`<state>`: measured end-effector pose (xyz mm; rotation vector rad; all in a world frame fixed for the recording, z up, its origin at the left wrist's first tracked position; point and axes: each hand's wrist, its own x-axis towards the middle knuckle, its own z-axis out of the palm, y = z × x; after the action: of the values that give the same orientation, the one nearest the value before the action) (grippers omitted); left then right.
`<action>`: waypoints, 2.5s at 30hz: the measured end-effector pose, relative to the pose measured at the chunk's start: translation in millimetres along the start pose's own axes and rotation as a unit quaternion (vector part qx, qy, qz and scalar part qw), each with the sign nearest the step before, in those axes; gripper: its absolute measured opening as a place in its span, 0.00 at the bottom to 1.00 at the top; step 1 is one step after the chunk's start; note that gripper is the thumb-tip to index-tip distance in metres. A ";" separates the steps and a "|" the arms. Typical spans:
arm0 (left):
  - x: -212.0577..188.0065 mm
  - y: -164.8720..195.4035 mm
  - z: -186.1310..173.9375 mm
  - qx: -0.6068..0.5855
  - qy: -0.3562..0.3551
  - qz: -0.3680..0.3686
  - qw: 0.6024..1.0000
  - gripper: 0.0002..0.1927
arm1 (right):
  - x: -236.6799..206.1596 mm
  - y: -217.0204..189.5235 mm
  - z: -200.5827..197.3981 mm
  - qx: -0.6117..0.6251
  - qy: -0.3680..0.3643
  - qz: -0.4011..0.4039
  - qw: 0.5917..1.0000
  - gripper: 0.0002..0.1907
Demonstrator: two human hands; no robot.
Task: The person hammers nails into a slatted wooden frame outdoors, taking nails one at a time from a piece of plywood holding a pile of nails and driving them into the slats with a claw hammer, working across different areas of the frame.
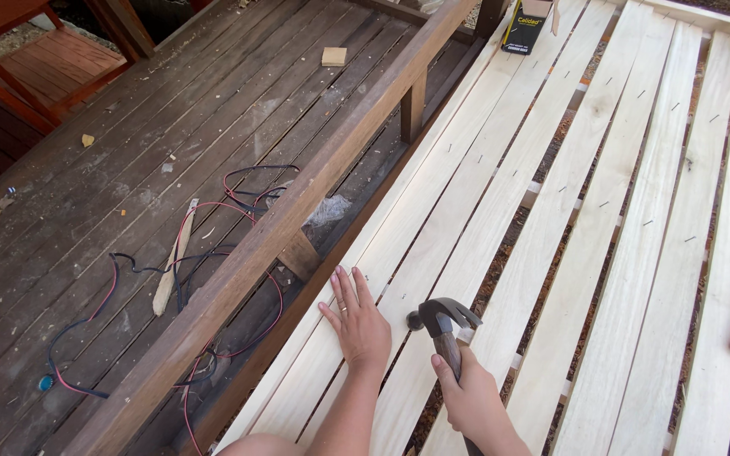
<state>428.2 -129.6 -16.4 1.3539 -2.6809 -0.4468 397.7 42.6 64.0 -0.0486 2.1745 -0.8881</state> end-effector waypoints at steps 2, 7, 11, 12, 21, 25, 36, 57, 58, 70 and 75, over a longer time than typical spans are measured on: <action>0.2 -2.1 1.9 -0.013 0.016 0.009 1.000 0.41 | -6.8 1.8 -5.2 0.056 -0.024 0.011 0.998 0.20; 0.9 -11.3 -5.2 -0.140 0.168 0.054 0.974 0.36 | -7.8 11.1 -48.4 0.082 -0.019 0.034 0.996 0.19; -2.9 7.3 -20.6 -0.167 0.198 0.087 0.962 0.33 | -10.8 16.4 -105.0 0.077 0.025 0.002 0.997 0.14; -6.1 20.4 -22.5 -0.165 0.177 0.107 0.965 0.29 | -14.1 15.6 -120.3 0.073 0.037 -0.011 0.997 0.13; -98.4 239.5 -30.9 -0.356 0.023 0.239 0.903 0.20 | -86.6 45.7 -252.8 0.113 0.166 -0.091 0.975 0.18; -146.6 329.1 -21.0 -0.386 -0.018 0.293 0.875 0.18 | -108.6 83.4 -311.9 0.145 0.216 -0.118 0.958 0.19; -243.0 476.1 47.4 -0.341 -0.112 0.364 0.859 0.17 | -105.5 231.0 -402.3 0.362 0.310 -0.084 0.875 0.12; -257.1 559.0 177.5 -0.142 -0.034 0.636 0.758 0.04 | -62.2 339.8 -391.5 0.445 0.372 -0.031 0.814 0.12; -255.2 560.6 177.9 -0.126 -0.015 0.660 0.741 0.04 | -63.2 338.2 -391.9 0.445 0.373 -0.029 0.813 0.12; -279.4 527.0 156.9 -0.374 -0.074 0.456 0.804 0.09 | -71.9 309.9 -394.2 0.401 0.383 -0.015 0.832 0.13; -281.8 483.4 142.1 -0.466 -0.115 0.363 0.798 0.08 | -67.1 278.5 -390.3 0.366 0.353 -0.073 0.858 0.14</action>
<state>192.8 397.1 7.0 -0.0173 -2.2438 -1.5650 248.2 500.1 116.5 0.5795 2.3068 -2.0165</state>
